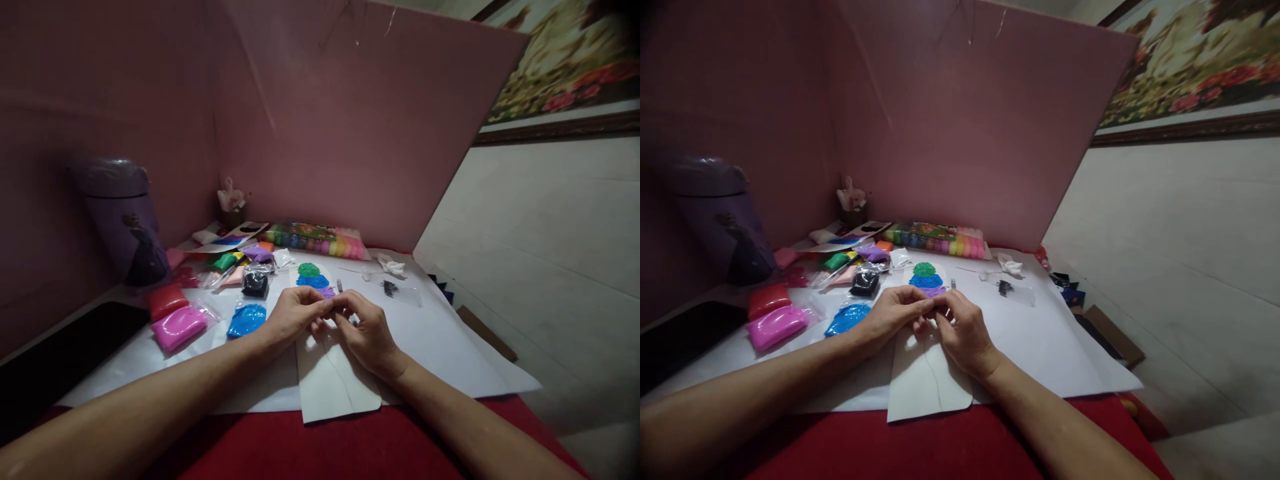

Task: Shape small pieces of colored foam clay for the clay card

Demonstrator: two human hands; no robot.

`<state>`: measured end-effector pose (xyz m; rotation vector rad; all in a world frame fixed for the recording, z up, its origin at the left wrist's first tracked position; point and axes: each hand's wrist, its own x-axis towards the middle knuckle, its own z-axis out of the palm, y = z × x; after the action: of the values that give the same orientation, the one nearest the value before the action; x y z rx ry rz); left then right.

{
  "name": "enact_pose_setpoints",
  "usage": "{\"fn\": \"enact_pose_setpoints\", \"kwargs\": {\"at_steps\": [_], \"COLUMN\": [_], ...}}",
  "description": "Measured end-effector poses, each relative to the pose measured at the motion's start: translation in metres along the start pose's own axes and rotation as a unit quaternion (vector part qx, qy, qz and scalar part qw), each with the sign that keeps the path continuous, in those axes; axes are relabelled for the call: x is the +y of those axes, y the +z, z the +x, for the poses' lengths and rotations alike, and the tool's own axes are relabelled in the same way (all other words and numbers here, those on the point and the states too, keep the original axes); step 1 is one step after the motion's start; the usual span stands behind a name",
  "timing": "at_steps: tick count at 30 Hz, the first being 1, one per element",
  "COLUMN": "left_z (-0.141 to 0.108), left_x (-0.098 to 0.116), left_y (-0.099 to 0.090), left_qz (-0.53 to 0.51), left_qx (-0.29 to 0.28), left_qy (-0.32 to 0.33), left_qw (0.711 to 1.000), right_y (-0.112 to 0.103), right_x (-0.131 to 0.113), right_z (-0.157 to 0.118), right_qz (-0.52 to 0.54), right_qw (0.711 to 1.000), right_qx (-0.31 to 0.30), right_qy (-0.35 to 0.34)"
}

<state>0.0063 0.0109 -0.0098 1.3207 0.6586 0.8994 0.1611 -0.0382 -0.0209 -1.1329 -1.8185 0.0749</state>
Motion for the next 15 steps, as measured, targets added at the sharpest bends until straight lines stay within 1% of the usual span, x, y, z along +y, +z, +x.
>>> {"fn": "enact_pose_setpoints", "kwargs": {"at_steps": [4, 8, 10, 15], "left_z": [0.0012, 0.0015, 0.0011, 0.0001], "left_x": [-0.0017, -0.0031, -0.0027, -0.0012], "left_y": [-0.0023, -0.0022, -0.0011, 0.0000], "left_qz": [-0.020, -0.044, -0.049, -0.045], "left_qx": [0.010, 0.001, -0.004, 0.012], "left_qy": [0.011, 0.005, 0.008, 0.014], "left_qw": [1.000, 0.999, 0.999, 0.999], "right_y": [-0.0015, -0.0019, -0.0015, -0.0007], "right_x": [-0.0011, -0.0019, -0.0018, -0.0014], "right_z": [0.0016, 0.0027, 0.0025, 0.0008], "right_qz": [0.027, 0.054, 0.057, 0.050], "right_qw": [0.999, 0.996, 0.997, 0.999], "right_qx": [-0.005, -0.002, 0.000, 0.015], "right_qy": [0.043, 0.065, 0.057, 0.012]}}
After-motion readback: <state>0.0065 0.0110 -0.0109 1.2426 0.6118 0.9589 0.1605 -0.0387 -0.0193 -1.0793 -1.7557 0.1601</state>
